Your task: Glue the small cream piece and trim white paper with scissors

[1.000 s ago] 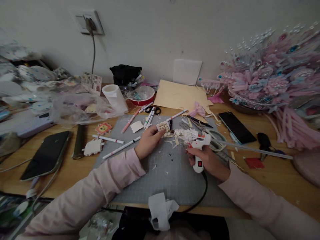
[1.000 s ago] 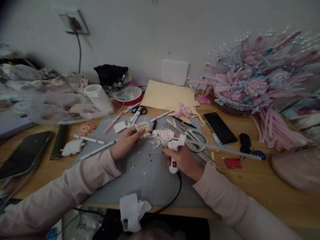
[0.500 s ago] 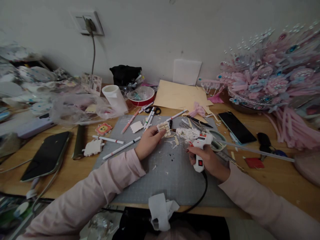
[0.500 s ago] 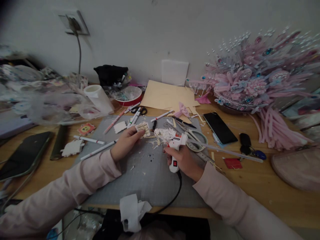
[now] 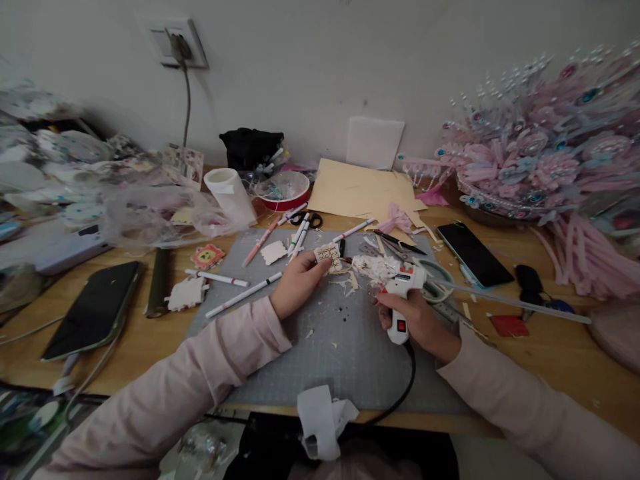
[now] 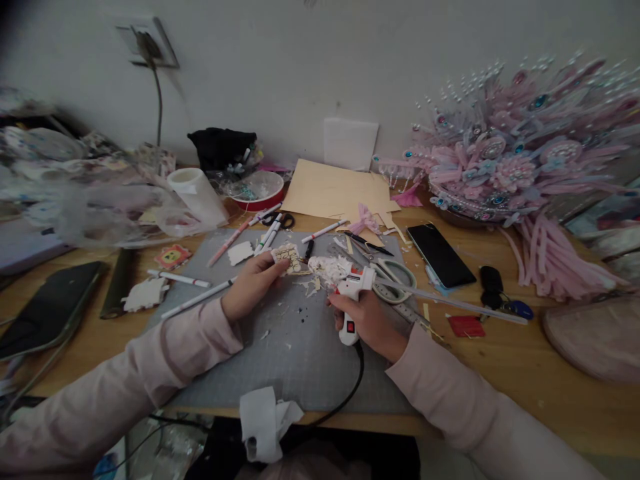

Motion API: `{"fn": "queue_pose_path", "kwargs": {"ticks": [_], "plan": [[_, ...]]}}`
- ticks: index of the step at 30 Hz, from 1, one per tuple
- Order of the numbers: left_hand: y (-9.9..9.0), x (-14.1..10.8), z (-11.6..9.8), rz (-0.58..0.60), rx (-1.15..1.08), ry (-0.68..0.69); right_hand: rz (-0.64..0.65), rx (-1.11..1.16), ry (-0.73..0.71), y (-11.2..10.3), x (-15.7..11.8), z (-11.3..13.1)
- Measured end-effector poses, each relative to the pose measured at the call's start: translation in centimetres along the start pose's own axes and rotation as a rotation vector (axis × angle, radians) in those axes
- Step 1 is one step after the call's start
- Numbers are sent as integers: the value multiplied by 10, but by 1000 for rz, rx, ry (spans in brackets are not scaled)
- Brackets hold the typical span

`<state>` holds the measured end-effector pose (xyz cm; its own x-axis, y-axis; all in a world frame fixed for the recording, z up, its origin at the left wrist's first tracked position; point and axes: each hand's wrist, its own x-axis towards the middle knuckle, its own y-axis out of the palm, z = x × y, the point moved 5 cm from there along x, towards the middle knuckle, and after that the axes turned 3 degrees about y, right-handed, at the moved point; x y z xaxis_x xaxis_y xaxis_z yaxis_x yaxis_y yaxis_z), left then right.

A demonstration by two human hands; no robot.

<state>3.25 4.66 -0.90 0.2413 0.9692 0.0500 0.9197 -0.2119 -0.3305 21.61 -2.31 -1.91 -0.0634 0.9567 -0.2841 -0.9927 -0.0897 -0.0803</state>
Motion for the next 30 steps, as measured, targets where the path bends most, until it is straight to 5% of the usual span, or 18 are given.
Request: {"fn": "queue_pose_path", "kwargs": {"ticks": [30], "plan": [[1, -1, 0, 9, -59, -13, 16, -22, 7, 1, 0, 3]]}}
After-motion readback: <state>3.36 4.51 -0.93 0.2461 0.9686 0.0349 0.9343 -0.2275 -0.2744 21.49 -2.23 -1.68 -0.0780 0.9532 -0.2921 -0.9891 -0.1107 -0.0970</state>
